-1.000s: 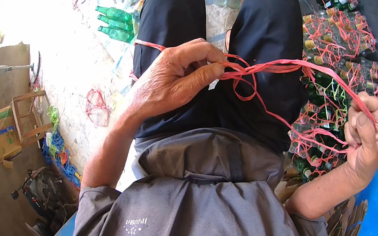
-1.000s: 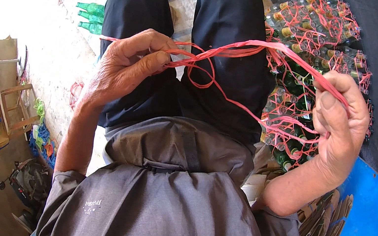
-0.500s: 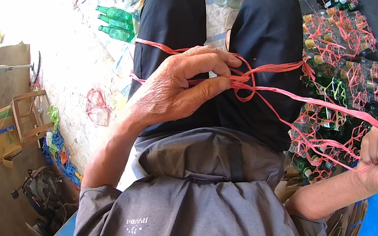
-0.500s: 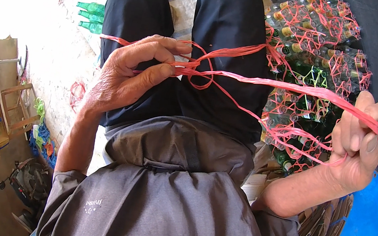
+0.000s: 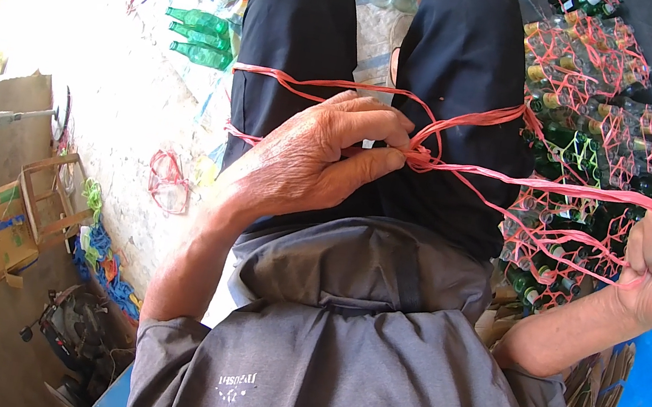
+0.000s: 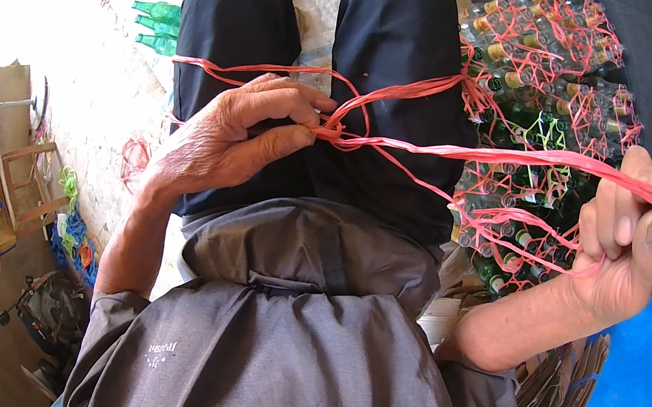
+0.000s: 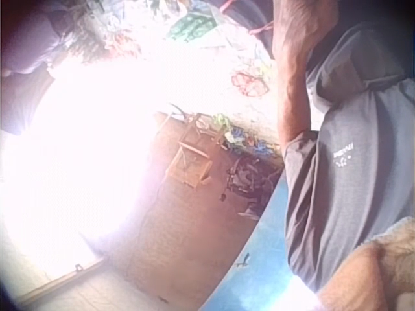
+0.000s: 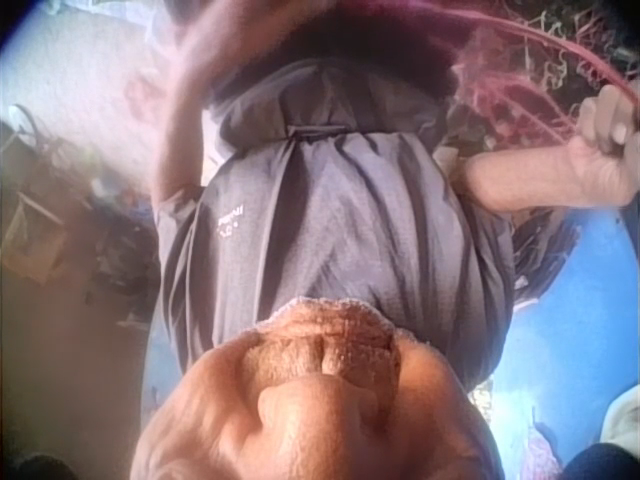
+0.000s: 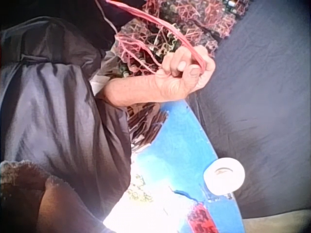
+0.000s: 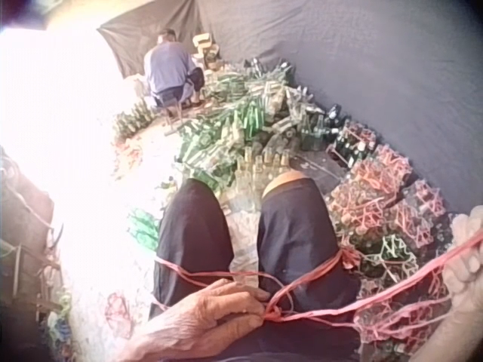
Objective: The person organizes and ties long lengths of red plastic cord into knotted bundles while sitting among glass bottles and other carrier materials.
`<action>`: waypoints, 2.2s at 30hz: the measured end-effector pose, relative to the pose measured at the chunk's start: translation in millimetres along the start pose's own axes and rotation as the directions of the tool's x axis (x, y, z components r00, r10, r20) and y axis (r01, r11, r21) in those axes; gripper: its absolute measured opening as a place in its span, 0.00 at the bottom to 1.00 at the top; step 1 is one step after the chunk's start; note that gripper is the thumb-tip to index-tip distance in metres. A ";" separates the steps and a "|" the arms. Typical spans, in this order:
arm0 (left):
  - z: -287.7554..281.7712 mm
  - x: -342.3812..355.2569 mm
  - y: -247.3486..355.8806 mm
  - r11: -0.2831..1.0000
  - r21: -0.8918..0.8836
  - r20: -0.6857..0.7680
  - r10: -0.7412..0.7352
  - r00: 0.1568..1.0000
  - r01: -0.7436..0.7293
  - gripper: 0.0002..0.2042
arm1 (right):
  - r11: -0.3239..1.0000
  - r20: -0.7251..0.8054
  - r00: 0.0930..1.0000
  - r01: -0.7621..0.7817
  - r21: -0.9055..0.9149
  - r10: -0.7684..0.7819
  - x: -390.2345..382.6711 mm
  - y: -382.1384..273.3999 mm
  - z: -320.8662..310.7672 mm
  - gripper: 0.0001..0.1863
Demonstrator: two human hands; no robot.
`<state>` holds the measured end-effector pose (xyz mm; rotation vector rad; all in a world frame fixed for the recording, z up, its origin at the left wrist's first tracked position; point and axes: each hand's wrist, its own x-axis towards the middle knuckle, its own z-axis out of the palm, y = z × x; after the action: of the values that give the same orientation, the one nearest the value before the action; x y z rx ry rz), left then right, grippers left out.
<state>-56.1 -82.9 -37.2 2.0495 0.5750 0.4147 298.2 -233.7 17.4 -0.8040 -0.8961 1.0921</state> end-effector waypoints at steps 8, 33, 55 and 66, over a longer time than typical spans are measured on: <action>0.5 -2.8 9.6 0.890 -0.283 0.138 -0.331 0.933 0.358 0.08 | 1.000 -0.048 0.999 -0.016 -0.006 0.016 -0.5 2.8 -5.4 0.12; -3.9 1.2 6.1 0.864 -0.463 -0.098 -0.272 0.957 0.198 0.11 | 0.379 0.321 0.939 0.253 -0.890 0.126 8.8 -1.0 93.3 0.36; -1.4 -0.5 21.6 0.889 -0.375 -0.087 -0.318 0.944 0.264 0.15 | 0.916 0.056 0.925 -0.361 -0.178 0.375 22.6 119.2 140.1 0.12; 3.9 -2.7 33.6 0.948 -0.261 -0.142 -0.222 0.965 0.180 0.18 | 0.869 -0.021 0.870 -0.489 0.080 0.492 20.0 132.3 139.4 0.08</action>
<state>-48.5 -102.5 -10.4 1.7091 0.7883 0.5147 126.0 -164.9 -36.8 -1.0218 -0.6220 1.5384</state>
